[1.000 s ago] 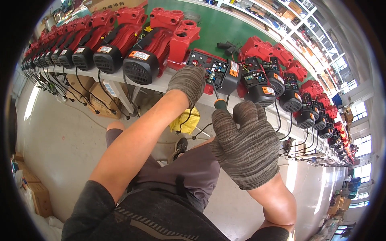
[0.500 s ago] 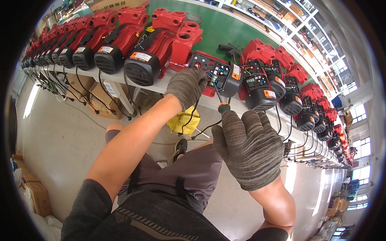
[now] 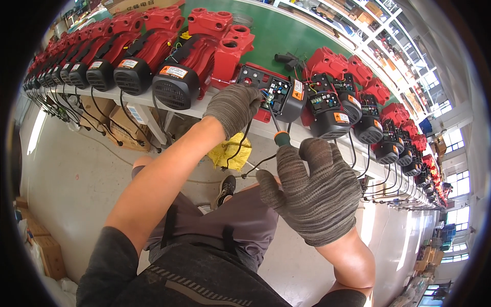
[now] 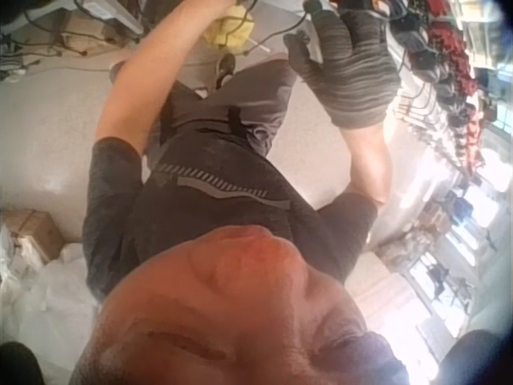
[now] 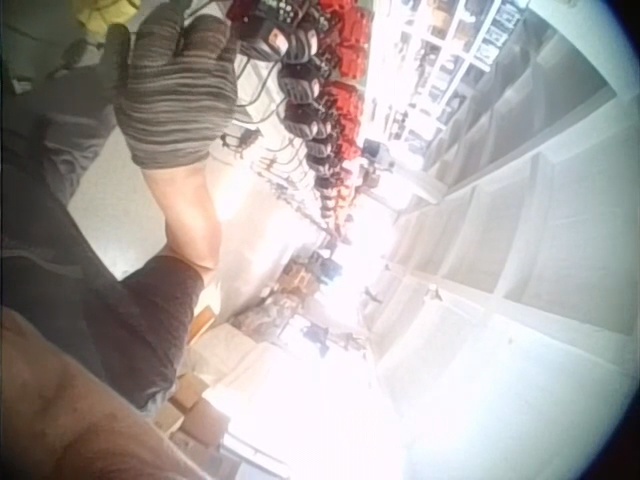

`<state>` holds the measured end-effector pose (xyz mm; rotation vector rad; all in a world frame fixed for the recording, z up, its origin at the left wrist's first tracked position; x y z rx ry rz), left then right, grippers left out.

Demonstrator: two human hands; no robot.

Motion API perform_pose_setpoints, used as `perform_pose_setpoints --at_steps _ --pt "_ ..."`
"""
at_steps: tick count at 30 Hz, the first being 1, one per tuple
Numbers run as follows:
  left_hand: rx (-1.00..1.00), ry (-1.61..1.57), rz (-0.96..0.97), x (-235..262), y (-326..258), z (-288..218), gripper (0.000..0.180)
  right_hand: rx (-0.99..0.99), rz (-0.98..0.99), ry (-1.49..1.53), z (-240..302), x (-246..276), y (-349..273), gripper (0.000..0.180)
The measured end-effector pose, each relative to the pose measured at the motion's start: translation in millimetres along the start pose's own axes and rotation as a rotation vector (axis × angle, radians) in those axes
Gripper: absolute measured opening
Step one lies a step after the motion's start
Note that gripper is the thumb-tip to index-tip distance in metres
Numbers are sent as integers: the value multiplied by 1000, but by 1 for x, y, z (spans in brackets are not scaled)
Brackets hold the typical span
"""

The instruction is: The person connects wires to a terminal block inside a control panel on a red pump using a screwdriver.

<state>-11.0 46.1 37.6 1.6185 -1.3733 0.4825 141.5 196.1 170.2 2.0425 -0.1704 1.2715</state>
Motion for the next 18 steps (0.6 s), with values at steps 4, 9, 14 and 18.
perform_pose_setpoints --at_steps 4,9,14,18 --pt "32 10 86 -4 8 3 14 -73 96 -20 -10 -4 -5 44" --pt "20 -93 67 -3 7 3 14 18 2 19 -5 0 0 41" --pt "87 34 139 -12 10 3 18 65 10 3 2 1 5 40" --pt "108 -8 130 -18 10 9 20 -90 172 -72 -2 -2 2 39"
Point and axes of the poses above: each hand's wrist, its own y-axis towards the middle knuckle, its own x-axis out of the back of the hand, z = x × y, the point moved 6 cm from there along y, towards the middle knuckle, and after that the axes turned 3 degrees about -y, right-handed, at the moved point
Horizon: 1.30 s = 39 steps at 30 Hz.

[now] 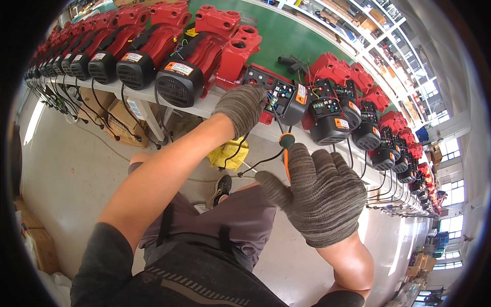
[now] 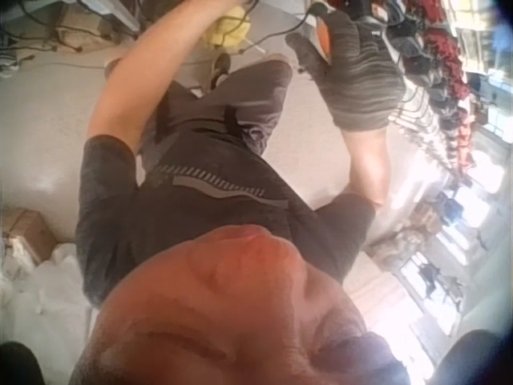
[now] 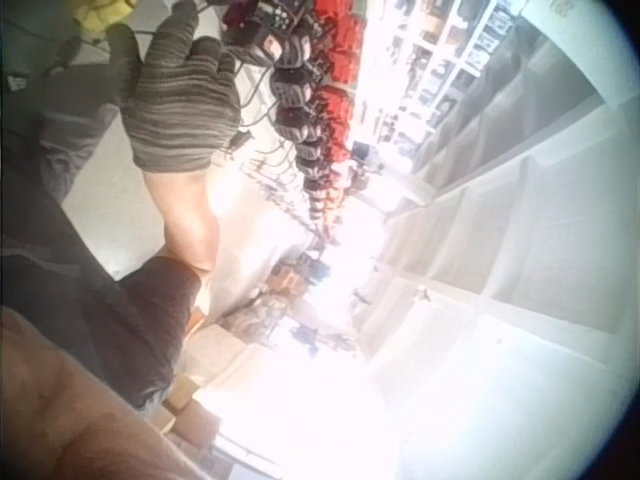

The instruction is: The person connects wires to a terminal block inside a control panel on a red pump using a screwdriver.

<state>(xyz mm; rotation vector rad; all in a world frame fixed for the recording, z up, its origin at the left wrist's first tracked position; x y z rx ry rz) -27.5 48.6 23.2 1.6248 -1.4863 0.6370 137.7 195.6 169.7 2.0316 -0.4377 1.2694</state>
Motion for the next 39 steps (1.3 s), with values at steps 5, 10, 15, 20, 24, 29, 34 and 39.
perform_pose_setpoints --at_steps 5,10,15,20,24,29,34,39 --pt "-50 -11 -13 3 0 -3 19 160 -155 5 5 7 3 37" --pt "-97 -39 -57 5 -5 -1 17 141 -110 46 6 8 6 42" --pt "-189 60 -79 12 -10 -9 14 67 -70 10 -7 0 -1 38" --pt "-221 184 -74 12 -7 -10 14 231 -178 19 -5 6 0 36" --pt "-133 76 -55 14 -8 -10 12 193 -163 64 -5 6 0 34" --pt "-14 -68 -136 15 -12 -9 14 138 -153 64 -8 4 -1 31" --pt "-68 -98 -194 20 -19 -11 15 132 -185 78 -8 0 -4 32" --pt "-95 -144 -242 17 -19 -10 14 127 -155 90 -8 0 -6 32"
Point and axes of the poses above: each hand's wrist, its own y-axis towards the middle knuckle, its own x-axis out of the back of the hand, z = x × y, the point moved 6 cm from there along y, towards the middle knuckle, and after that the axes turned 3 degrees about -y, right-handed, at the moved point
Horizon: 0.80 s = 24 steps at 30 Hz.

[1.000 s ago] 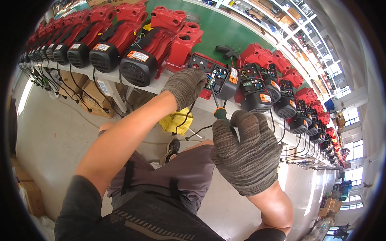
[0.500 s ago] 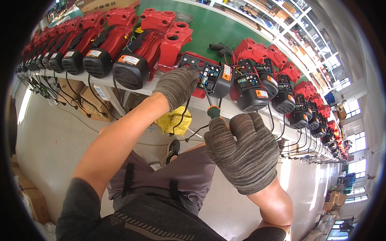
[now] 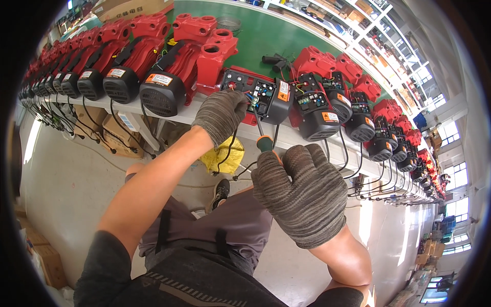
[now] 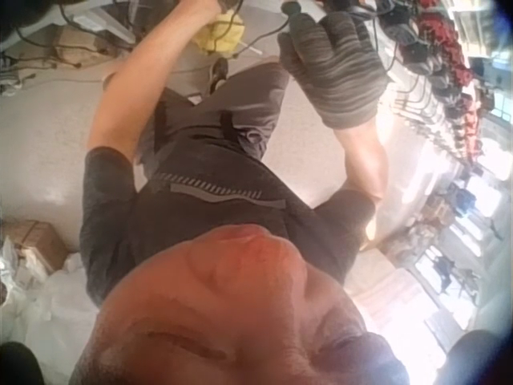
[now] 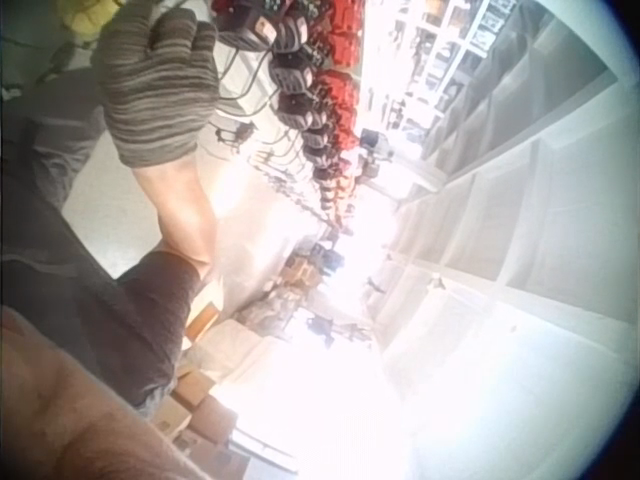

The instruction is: The person connects wires to a terminal block inside a control panel on a red pump using a screwdriver.

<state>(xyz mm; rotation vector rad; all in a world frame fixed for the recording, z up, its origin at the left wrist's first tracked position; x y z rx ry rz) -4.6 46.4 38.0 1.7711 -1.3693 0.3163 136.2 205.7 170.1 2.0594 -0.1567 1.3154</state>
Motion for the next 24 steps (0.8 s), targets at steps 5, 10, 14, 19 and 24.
perform_pose_setpoints --at_steps 5,10,14,19,24 --pt "54 -15 20 -1 1 6 13 5 130 110 5 3 4 36" --pt "24 -24 36 -2 1 4 13 47 84 26 6 7 9 41" --pt "-26 -71 20 0 0 8 13 -86 176 -122 1 1 5 43" --pt "-82 -54 15 -3 3 8 13 87 36 -7 5 3 9 40" --pt "-33 -77 55 1 6 12 13 -123 157 189 1 1 9 30"
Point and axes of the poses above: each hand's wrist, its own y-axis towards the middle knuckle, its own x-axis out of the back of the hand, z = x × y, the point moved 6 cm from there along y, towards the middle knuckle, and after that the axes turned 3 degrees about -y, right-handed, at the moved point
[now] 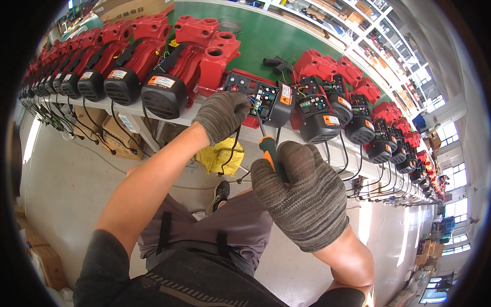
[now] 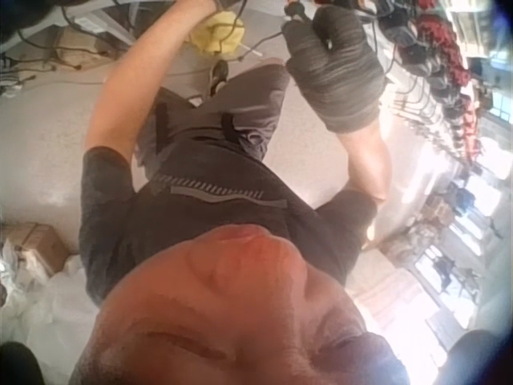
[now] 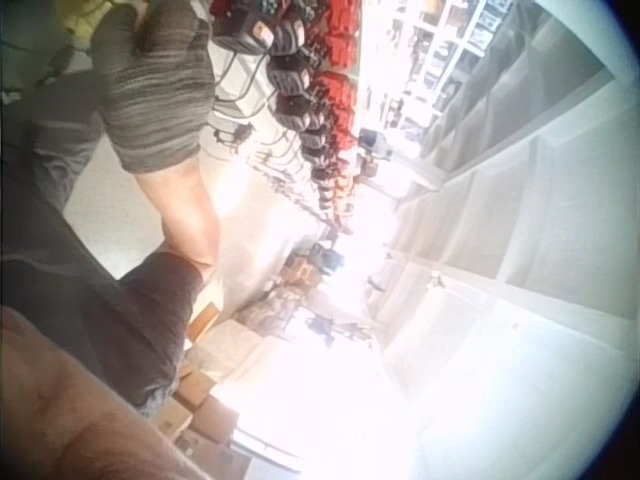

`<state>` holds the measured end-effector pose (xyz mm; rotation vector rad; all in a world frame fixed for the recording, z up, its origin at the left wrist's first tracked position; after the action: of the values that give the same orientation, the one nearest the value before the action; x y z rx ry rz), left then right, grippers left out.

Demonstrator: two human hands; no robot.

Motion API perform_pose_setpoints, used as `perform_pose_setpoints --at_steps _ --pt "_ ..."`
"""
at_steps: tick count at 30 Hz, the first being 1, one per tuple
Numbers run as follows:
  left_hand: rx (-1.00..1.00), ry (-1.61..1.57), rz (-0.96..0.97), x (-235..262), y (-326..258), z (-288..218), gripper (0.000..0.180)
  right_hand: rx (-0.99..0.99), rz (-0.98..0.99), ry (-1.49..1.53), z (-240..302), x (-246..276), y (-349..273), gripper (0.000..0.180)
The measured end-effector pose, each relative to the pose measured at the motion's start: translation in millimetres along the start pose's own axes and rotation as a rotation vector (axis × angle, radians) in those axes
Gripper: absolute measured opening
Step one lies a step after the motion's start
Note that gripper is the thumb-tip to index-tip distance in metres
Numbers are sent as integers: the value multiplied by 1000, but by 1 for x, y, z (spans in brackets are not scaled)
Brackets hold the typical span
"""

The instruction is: The person connects wires to a terminal block inside a control panel on a red pump using a screwdriver.

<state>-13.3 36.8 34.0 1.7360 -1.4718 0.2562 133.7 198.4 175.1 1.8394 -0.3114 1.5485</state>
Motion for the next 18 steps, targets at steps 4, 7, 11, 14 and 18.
perform_pose_setpoints --at_steps 4,7,11,14,18 --pt "0 -46 38 -1 0 1 13 -275 15 212 -10 -4 2 26" --pt "8 -13 35 0 -1 1 14 -269 -53 252 -10 -3 3 22" --pt "37 -61 105 2 0 -1 16 137 -374 20 -17 21 -14 20" --pt "68 -165 159 11 -6 -1 17 -72 -546 361 -53 12 -26 24" --pt "-89 -178 137 14 -5 1 18 -230 -638 762 -105 -53 -41 40"
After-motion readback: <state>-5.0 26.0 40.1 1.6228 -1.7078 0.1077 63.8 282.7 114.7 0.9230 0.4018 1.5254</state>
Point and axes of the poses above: each hand's wrist, its own y-axis towards the middle knuckle, its own x-axis out of the back of the hand, z = x × y, the point moved 6 cm from there along y, towards the middle knuckle, and after that the axes turned 3 degrees about -y, right-handed, at the moved point
